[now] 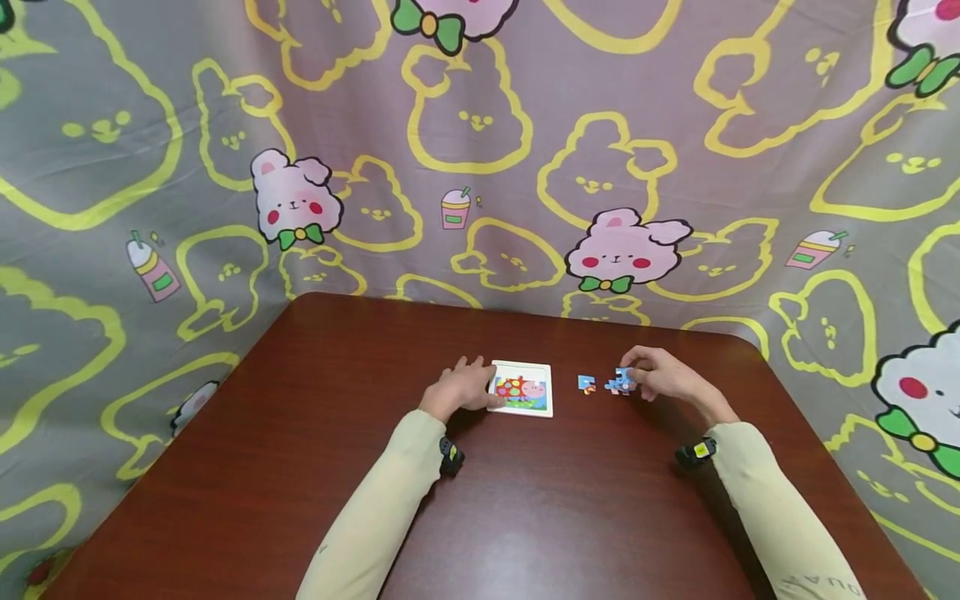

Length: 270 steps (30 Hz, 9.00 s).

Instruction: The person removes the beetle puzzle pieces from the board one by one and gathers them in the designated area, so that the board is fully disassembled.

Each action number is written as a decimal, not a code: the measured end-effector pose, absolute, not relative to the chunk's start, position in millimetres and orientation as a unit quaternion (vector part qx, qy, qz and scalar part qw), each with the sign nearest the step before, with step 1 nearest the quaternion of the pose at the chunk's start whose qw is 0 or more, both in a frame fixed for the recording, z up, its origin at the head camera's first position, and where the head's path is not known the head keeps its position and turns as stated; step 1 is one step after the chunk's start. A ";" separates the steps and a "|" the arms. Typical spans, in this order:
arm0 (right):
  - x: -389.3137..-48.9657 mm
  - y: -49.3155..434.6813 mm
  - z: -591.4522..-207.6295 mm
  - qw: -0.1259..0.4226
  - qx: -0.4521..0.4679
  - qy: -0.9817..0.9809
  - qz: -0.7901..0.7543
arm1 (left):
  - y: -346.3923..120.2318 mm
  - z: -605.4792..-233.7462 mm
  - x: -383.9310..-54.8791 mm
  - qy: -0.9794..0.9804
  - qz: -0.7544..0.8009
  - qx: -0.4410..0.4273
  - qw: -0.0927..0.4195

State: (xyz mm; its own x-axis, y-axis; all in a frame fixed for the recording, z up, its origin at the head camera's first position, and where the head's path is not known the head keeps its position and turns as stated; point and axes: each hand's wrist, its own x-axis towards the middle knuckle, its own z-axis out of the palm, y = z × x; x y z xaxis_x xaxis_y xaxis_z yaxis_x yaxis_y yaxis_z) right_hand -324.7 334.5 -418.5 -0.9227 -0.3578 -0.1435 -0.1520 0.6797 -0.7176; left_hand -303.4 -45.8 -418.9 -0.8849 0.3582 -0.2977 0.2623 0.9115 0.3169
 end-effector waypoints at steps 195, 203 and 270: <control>-327.4 188.0 -413.4 0.176 -0.263 0.894 -0.318 | -45.1 -417.8 -302.4 0.960 0.131 0.161 0.186; -321.5 213.5 -411.5 0.180 -0.247 0.892 -0.332 | -46.1 -417.4 -302.6 0.960 0.133 0.165 0.186; -322.5 202.5 -410.0 0.122 -0.214 0.931 -0.270 | -42.6 -415.6 -299.3 0.960 0.140 0.165 0.178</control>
State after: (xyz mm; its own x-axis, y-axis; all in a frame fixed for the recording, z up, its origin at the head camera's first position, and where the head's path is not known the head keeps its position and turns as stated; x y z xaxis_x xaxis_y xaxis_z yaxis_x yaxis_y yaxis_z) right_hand -322.5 202.5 -410.0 -0.8791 -0.4634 -0.1115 -0.3321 0.7634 -0.5541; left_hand -299.3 -42.6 -415.6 -0.8823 0.3660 -0.2960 0.2660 0.9064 0.3281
